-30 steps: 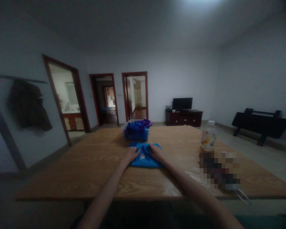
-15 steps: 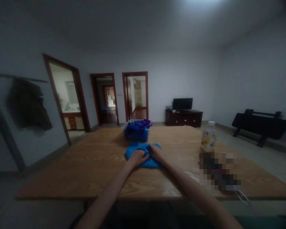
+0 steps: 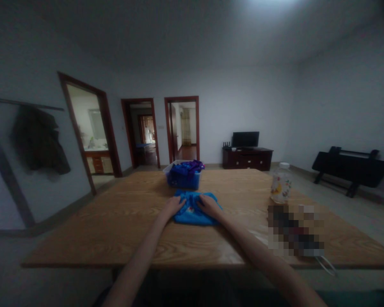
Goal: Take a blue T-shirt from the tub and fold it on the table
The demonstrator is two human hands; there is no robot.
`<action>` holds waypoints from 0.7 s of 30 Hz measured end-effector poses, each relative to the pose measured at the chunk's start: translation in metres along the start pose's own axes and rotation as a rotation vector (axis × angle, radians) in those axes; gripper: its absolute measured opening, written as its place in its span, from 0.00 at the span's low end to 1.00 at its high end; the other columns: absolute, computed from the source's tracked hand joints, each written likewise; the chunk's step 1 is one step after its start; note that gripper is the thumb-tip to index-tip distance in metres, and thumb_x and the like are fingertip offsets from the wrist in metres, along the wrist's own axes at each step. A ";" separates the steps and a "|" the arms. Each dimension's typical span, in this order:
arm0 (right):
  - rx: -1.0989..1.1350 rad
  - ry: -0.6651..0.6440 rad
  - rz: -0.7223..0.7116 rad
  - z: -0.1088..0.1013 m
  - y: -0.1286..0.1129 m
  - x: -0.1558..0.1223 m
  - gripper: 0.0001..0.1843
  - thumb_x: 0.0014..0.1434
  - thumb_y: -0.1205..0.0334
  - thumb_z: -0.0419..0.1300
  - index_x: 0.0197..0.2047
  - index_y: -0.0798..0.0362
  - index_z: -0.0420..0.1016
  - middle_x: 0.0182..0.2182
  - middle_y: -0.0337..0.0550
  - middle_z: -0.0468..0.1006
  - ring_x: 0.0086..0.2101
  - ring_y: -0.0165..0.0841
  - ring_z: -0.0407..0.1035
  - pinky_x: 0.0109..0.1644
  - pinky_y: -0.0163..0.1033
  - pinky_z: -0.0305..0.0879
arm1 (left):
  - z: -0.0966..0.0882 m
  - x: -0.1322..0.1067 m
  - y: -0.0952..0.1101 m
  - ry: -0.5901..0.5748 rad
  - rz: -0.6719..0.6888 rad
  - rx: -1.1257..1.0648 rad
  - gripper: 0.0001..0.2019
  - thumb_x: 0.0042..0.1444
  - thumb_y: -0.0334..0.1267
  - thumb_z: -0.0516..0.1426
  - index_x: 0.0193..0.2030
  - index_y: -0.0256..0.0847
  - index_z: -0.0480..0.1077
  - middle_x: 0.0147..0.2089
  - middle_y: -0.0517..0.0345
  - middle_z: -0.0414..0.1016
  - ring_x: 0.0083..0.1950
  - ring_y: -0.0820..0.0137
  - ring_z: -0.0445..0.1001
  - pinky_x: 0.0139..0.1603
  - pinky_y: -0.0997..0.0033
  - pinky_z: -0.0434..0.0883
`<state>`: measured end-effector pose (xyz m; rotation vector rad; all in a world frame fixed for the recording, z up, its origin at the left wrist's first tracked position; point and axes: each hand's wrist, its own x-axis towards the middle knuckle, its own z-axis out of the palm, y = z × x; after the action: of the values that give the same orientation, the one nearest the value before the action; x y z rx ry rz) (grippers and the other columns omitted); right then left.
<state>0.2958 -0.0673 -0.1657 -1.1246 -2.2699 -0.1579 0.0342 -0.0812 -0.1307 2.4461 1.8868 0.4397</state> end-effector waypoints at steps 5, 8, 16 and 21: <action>0.019 0.014 -0.114 -0.008 -0.020 -0.003 0.02 0.73 0.63 0.64 0.44 0.52 0.77 0.45 0.49 0.85 0.44 0.39 0.77 0.51 0.40 0.70 | 0.010 0.002 0.001 0.001 -0.009 -0.044 0.24 0.80 0.53 0.50 0.51 0.38 0.82 0.56 0.38 0.87 0.57 0.53 0.85 0.56 0.65 0.72; 0.017 -0.010 -0.169 -0.008 -0.034 -0.004 0.03 0.70 0.64 0.67 0.47 0.52 0.78 0.46 0.51 0.85 0.46 0.41 0.78 0.52 0.41 0.70 | 0.013 0.004 -0.001 -0.008 0.001 -0.069 0.24 0.80 0.53 0.50 0.51 0.39 0.82 0.55 0.40 0.87 0.57 0.54 0.85 0.55 0.65 0.72; -0.026 -0.026 -0.115 -0.004 -0.030 0.001 0.05 0.70 0.65 0.66 0.48 0.52 0.78 0.47 0.51 0.85 0.47 0.41 0.79 0.53 0.40 0.70 | 0.021 0.009 -0.008 0.013 0.015 -0.079 0.25 0.80 0.55 0.50 0.49 0.39 0.82 0.54 0.40 0.87 0.56 0.55 0.85 0.55 0.66 0.72; -0.075 -0.003 0.004 -0.009 -0.010 0.002 0.04 0.73 0.65 0.63 0.50 0.53 0.78 0.51 0.52 0.85 0.48 0.40 0.79 0.54 0.40 0.69 | 0.023 0.009 -0.008 0.025 0.017 -0.077 0.26 0.80 0.56 0.49 0.50 0.39 0.81 0.54 0.41 0.88 0.55 0.56 0.85 0.56 0.66 0.72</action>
<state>0.2911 -0.0752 -0.1557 -1.1679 -2.2810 -0.2417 0.0338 -0.0667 -0.1524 2.4207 1.8237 0.5351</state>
